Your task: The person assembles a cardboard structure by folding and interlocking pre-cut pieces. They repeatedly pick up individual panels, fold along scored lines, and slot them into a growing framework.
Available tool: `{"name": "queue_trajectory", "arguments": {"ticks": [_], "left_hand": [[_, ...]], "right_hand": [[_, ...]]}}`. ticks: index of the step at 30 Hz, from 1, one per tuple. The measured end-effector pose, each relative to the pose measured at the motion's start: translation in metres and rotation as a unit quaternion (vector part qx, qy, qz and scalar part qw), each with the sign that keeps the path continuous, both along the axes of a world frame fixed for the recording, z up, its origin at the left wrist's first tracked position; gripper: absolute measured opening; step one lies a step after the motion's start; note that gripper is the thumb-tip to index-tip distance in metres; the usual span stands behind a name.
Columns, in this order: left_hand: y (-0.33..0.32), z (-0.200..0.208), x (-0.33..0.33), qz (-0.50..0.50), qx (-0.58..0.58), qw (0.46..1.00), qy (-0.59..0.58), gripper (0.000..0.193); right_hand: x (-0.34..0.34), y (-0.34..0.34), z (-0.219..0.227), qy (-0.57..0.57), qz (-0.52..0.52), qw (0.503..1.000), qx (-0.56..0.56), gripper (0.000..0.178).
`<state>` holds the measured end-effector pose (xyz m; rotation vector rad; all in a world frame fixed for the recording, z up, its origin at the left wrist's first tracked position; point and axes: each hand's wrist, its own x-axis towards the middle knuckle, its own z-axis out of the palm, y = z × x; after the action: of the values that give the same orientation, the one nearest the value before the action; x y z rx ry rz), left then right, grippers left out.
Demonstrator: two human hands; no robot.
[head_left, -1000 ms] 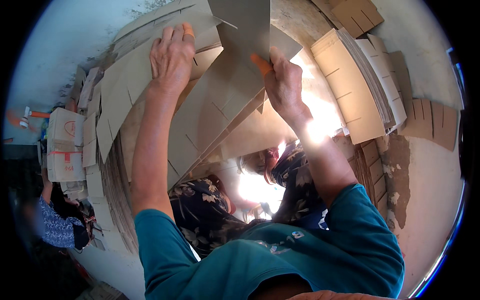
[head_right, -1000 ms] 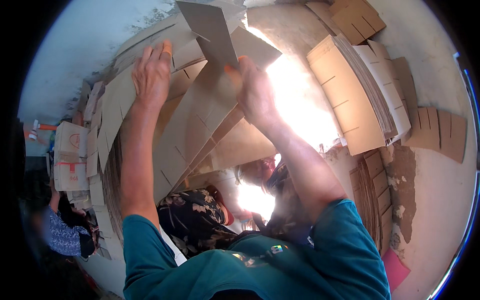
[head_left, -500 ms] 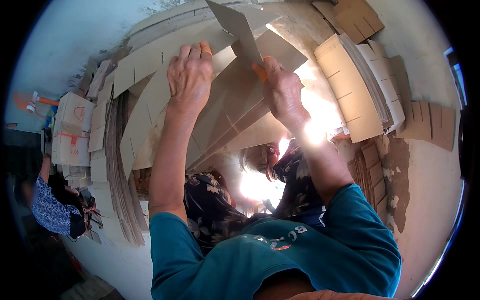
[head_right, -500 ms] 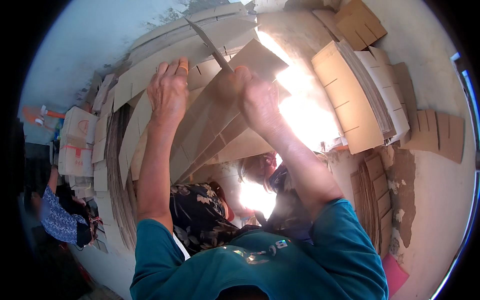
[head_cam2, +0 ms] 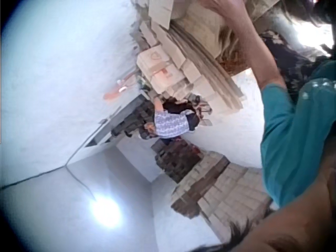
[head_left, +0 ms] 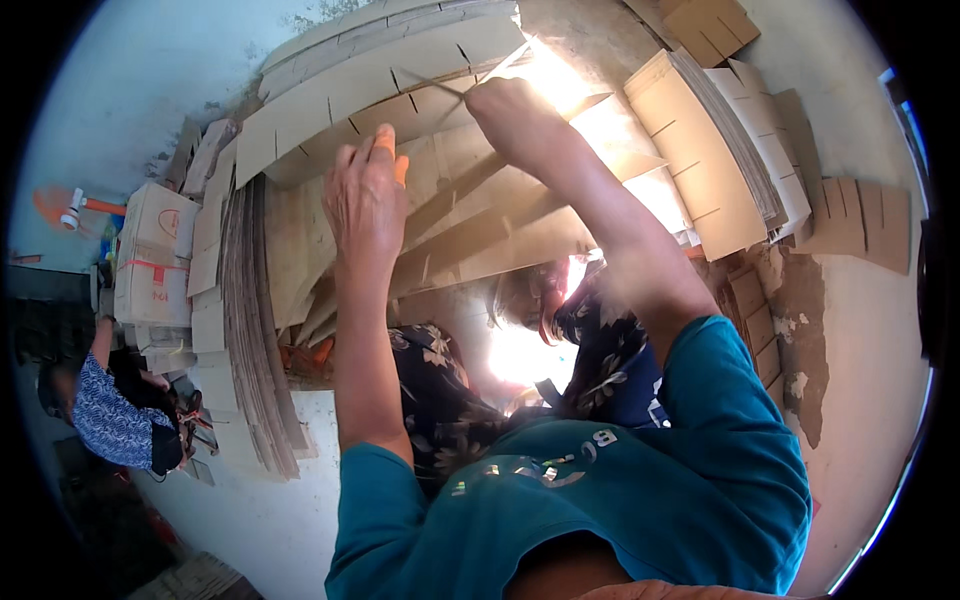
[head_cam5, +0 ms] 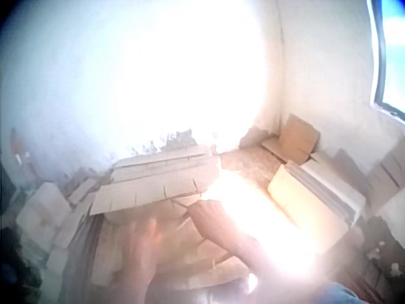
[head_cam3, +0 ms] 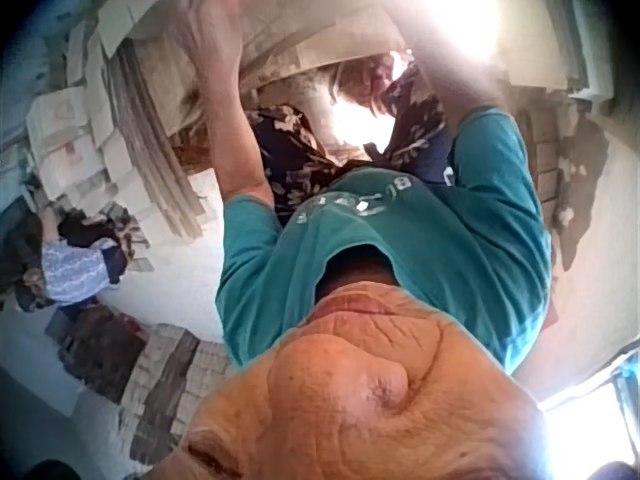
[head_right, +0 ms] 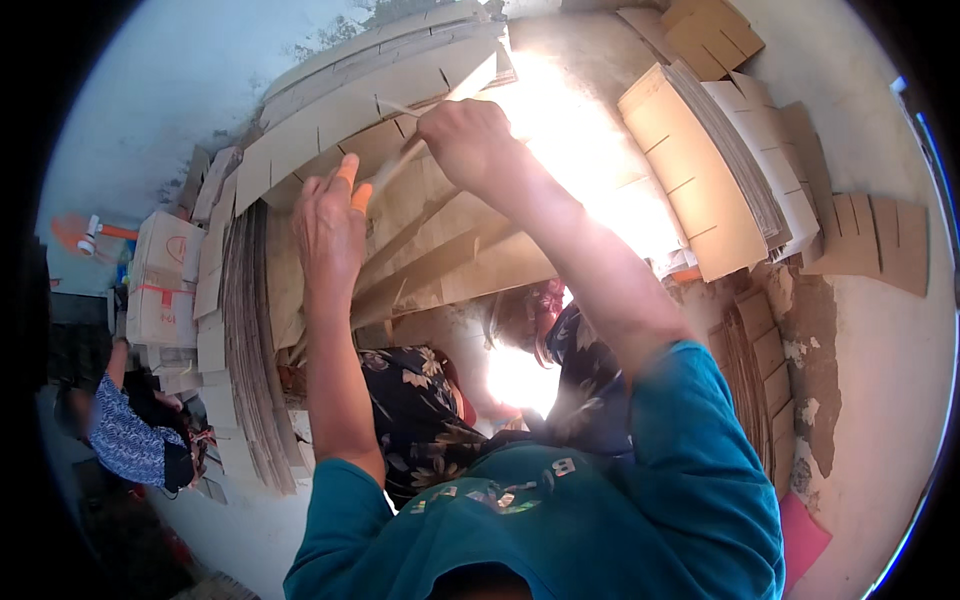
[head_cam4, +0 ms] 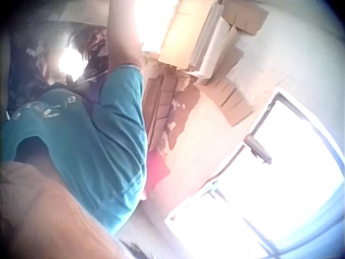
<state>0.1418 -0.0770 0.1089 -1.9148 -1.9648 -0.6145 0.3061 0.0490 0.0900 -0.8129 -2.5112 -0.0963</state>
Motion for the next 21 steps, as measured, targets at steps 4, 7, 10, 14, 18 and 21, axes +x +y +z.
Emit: {"name": "queue_trajectory", "arguments": {"ticks": [4,7,10,14,18,21], "left_hand": [[-0.014,-0.034,0.003,0.022,-0.033,0.999,-0.029,0.048],[-0.013,-0.059,0.003,0.032,-0.101,0.993,-0.046,0.06],[-0.004,-0.078,-0.008,0.052,-0.155,0.986,-0.03,0.067],[0.004,-0.099,-0.03,0.073,-0.219,0.973,-0.03,0.074],[0.004,-0.095,-0.022,0.07,-0.224,0.971,-0.031,0.076],[-0.006,-0.084,-0.015,0.062,-0.185,0.98,-0.038,0.071]], "right_hand": [[-0.014,0.026,-0.022,-0.151,-0.019,0.982,-0.113,0.01],[-0.017,0.039,-0.057,-0.218,-0.049,0.956,-0.191,0.018],[-0.006,0.048,-0.068,-0.145,-0.069,0.964,-0.21,0.018],[0.038,0.049,-0.052,0.121,-0.075,0.91,-0.39,0.018],[0.155,0.056,-0.081,0.135,-0.222,0.964,0.058,0.028],[0.242,0.041,-0.081,-0.134,-0.428,0.893,0.045,0.054]]}}
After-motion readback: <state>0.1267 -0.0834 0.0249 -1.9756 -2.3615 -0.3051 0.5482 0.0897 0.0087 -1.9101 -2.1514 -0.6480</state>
